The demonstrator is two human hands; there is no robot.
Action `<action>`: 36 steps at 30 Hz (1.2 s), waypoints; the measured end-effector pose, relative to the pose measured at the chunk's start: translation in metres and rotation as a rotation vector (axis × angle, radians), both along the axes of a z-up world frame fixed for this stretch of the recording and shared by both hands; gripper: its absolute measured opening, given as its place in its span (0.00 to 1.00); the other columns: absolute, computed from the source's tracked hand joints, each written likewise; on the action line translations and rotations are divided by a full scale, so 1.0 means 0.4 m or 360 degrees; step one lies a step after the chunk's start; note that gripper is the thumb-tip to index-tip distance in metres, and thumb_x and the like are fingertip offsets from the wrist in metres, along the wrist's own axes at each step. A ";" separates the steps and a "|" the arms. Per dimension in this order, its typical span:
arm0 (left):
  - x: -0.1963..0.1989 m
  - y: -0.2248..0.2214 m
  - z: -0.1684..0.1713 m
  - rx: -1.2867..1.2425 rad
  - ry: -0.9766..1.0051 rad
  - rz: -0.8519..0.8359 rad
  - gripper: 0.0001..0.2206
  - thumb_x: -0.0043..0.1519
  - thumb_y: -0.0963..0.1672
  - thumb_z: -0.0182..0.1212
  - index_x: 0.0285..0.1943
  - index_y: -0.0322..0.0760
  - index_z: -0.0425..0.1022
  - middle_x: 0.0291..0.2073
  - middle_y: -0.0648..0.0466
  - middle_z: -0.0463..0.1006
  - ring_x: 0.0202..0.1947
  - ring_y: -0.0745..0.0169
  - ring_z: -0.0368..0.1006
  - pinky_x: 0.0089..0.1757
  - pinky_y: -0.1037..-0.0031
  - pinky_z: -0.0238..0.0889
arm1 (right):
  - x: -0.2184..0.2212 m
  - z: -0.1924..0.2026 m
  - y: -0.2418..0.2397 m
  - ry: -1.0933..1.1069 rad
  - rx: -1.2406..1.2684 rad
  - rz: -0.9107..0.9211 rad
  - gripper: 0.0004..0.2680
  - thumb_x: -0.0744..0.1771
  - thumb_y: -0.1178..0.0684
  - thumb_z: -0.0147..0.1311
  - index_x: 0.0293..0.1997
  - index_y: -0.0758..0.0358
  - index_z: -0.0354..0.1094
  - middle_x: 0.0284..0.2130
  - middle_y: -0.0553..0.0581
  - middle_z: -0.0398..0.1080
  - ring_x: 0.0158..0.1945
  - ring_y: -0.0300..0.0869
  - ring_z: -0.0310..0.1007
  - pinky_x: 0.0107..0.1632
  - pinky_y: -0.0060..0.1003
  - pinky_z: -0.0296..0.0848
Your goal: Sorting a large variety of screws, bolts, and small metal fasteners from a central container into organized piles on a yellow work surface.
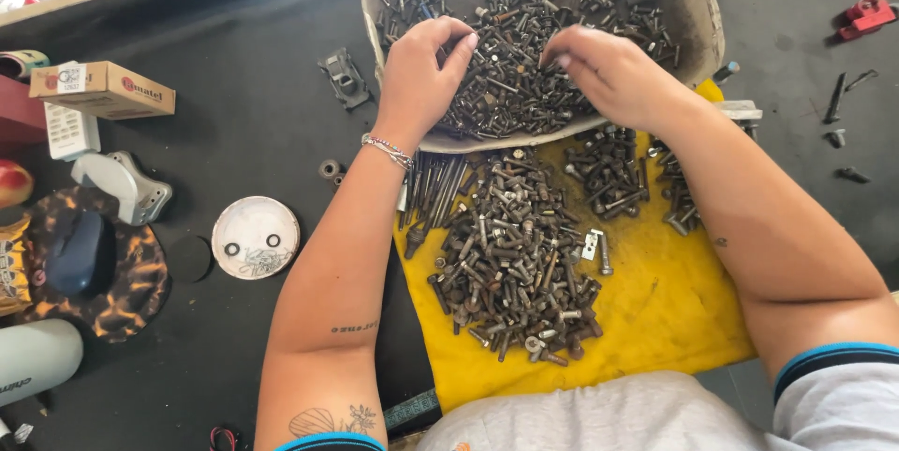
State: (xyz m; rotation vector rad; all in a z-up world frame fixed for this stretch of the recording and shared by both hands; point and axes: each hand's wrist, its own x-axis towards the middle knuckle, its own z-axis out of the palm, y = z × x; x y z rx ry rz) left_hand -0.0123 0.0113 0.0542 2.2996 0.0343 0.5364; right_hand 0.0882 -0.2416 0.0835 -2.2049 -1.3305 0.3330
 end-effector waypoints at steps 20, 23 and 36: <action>0.002 0.000 -0.002 0.0052 -0.0034 -0.0023 0.10 0.68 0.47 0.55 0.44 0.41 0.80 0.35 0.57 0.80 0.27 0.64 0.68 0.35 0.68 0.64 | 0.038 -0.115 -0.009 -0.0990 -0.0160 0.0061 0.04 0.69 0.48 0.62 0.46 0.47 0.81 0.29 0.47 0.72 0.37 0.48 0.77 0.41 0.46 0.76; 0.004 0.002 -0.006 0.0044 -0.0027 -0.0020 0.10 0.68 0.47 0.55 0.45 0.40 0.80 0.37 0.56 0.81 0.27 0.65 0.69 0.35 0.68 0.66 | 0.032 -0.106 -0.001 -0.0815 -0.0239 0.0010 0.07 0.70 0.46 0.59 0.49 0.52 0.79 0.34 0.51 0.74 0.41 0.52 0.77 0.46 0.49 0.75; 0.004 0.004 -0.021 0.0127 -0.0173 -0.0062 0.09 0.69 0.46 0.55 0.44 0.40 0.79 0.35 0.55 0.78 0.28 0.63 0.69 0.34 0.67 0.64 | -0.002 -0.103 0.016 -0.0592 -0.0347 -0.0326 0.13 0.70 0.39 0.62 0.49 0.57 0.79 0.43 0.57 0.77 0.45 0.54 0.76 0.41 0.52 0.75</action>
